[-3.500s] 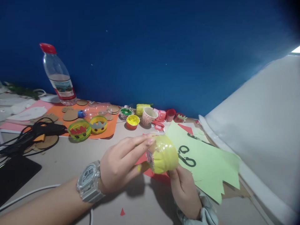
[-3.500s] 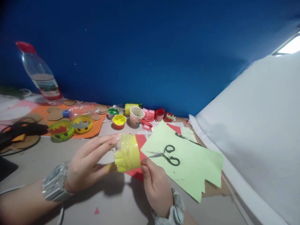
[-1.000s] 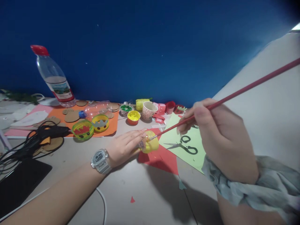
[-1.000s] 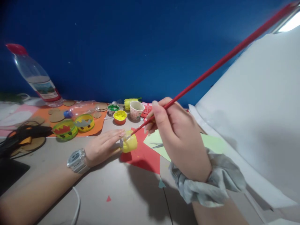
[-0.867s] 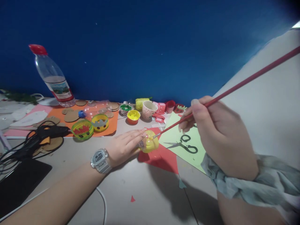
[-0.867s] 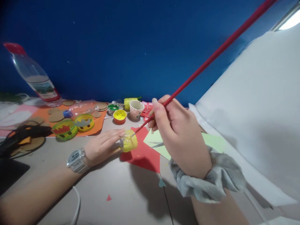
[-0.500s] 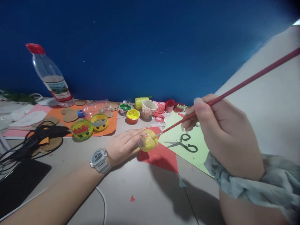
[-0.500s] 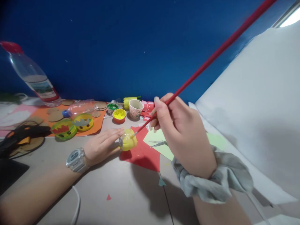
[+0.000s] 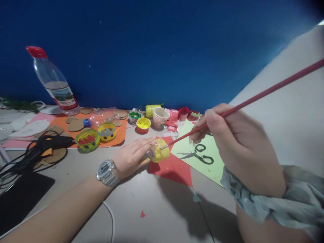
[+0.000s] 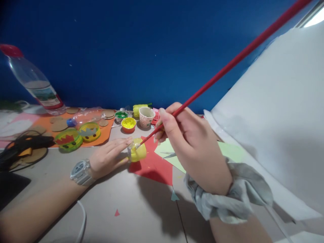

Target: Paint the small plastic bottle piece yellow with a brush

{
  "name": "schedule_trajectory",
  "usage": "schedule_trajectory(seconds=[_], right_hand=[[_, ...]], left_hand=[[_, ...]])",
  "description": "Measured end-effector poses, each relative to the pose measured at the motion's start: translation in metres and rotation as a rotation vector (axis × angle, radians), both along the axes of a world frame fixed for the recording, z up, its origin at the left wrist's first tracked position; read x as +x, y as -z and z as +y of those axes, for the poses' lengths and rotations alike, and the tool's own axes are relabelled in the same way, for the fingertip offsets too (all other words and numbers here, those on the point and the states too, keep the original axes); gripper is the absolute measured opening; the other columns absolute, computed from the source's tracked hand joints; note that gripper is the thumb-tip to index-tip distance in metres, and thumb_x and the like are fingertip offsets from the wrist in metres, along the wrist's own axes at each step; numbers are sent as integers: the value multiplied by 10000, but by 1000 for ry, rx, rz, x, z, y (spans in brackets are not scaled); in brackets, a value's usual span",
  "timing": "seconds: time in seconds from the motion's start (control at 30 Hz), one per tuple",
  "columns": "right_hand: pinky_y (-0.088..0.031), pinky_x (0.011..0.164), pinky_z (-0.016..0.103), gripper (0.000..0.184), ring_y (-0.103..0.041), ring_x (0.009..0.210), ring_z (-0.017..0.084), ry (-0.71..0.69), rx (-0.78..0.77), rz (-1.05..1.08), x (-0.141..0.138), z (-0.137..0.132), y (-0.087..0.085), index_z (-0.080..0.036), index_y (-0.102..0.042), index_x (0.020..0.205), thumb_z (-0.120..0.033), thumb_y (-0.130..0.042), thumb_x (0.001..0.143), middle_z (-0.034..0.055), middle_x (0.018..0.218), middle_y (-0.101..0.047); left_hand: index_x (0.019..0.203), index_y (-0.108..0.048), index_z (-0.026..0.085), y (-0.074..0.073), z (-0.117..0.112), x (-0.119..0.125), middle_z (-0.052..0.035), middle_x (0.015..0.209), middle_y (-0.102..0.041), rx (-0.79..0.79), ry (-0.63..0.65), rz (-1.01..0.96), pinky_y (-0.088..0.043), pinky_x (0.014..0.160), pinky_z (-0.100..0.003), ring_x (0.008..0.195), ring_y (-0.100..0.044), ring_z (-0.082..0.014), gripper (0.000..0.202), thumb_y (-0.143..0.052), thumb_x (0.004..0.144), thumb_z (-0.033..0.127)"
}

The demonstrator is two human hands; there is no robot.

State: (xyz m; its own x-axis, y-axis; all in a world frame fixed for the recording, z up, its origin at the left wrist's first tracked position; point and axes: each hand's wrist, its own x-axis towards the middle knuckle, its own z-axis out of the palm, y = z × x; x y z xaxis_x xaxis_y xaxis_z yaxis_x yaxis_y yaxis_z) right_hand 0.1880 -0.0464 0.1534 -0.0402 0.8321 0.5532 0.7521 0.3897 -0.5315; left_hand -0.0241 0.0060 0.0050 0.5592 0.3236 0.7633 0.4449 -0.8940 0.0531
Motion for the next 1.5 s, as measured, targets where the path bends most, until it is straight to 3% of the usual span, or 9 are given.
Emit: schedule_trajectory(seconds=[0.23, 0.4, 0.5, 0.6, 0.7, 0.9, 1.1, 1.27, 1.5], right_hand=[[-515, 537, 286, 235, -599, 553, 123, 122, 118, 119, 5, 3, -5, -258, -559, 749, -369, -447, 922, -13, 650, -600], [-541, 641, 276, 160, -649, 649, 132, -19, 16, 195, -3, 34, 15, -240, -538, 844, -386, -499, 897, -8, 712, -643], [-520, 677, 293, 206, -665, 709, 156, -46, -15, 127, -13, 65, 33, -219, -544, 857, -416, -496, 892, 17, 763, -666], [-464, 582, 278, 218, -625, 600, 152, -66, -82, -52, -23, 88, 43, -211, -554, 870, -409, -469, 902, 24, 712, -677], [-432, 546, 274, 219, -580, 527, 143, -101, -115, -105, -31, 101, 47, -209, -558, 871, -396, -450, 907, 21, 680, -676], [-459, 618, 305, 232, -643, 644, 189, -95, -115, -131, -36, 113, 54, -212, -545, 895, -408, -423, 913, 50, 770, -708], [-434, 592, 293, 220, -633, 631, 184, -52, -96, -149, -40, 114, 56, -214, -547, 865, -402, -441, 907, 50, 780, -710], [-377, 498, 263, 258, -543, 483, 136, -12, -65, -151, -43, 104, 48, -209, -555, 840, -437, -451, 903, 11, 644, -661], [-479, 568, 281, 207, -618, 584, 135, 74, 171, 140, -26, 52, 20, -212, -553, 830, -399, -491, 896, 14, 689, -626]], left_hand=[[1308, -420, 121, 7, 4, -2, -168, 1201, -644, -84, 45, 10, -538, 930, -352, 1109, -621, -226, 504, -593, 868, 297], [1282, -443, 133, 10, 4, -1, -160, 1230, -628, -230, 107, 85, -539, 924, -366, 1082, -634, -233, 527, -569, 868, 434], [1303, -423, 146, 10, 4, -1, -153, 1220, -633, -275, 140, 83, -533, 926, -368, 1113, -616, -234, 537, -544, 877, 450], [1323, -396, 143, 9, 4, -2, -163, 1247, -613, -291, 168, 77, -524, 933, -365, 1141, -598, -231, 545, -518, 891, 452], [1310, -410, 142, 8, 4, -2, -165, 1251, -609, -291, 168, 80, -531, 918, -377, 1124, -606, -235, 533, -499, 895, 465], [1268, -455, 115, 6, 5, -2, -156, 1220, -628, -298, 188, 64, -543, 896, -362, 1121, -606, -238, 495, -520, 889, 427], [1287, -443, 143, 7, 5, -1, -140, 1254, -607, -359, 182, 92, -528, 918, -357, 1138, -592, -222, 511, -529, 881, 443], [1271, -456, 148, 7, 4, -2, -128, 1273, -596, -379, 193, 89, -515, 937, -343, 1150, -577, -217, 483, -536, 882, 423], [1257, -477, 156, 10, 6, -2, -123, 1217, -634, -440, 117, 49, -524, 922, -380, 1121, -599, -234, 531, -614, 827, 436]])
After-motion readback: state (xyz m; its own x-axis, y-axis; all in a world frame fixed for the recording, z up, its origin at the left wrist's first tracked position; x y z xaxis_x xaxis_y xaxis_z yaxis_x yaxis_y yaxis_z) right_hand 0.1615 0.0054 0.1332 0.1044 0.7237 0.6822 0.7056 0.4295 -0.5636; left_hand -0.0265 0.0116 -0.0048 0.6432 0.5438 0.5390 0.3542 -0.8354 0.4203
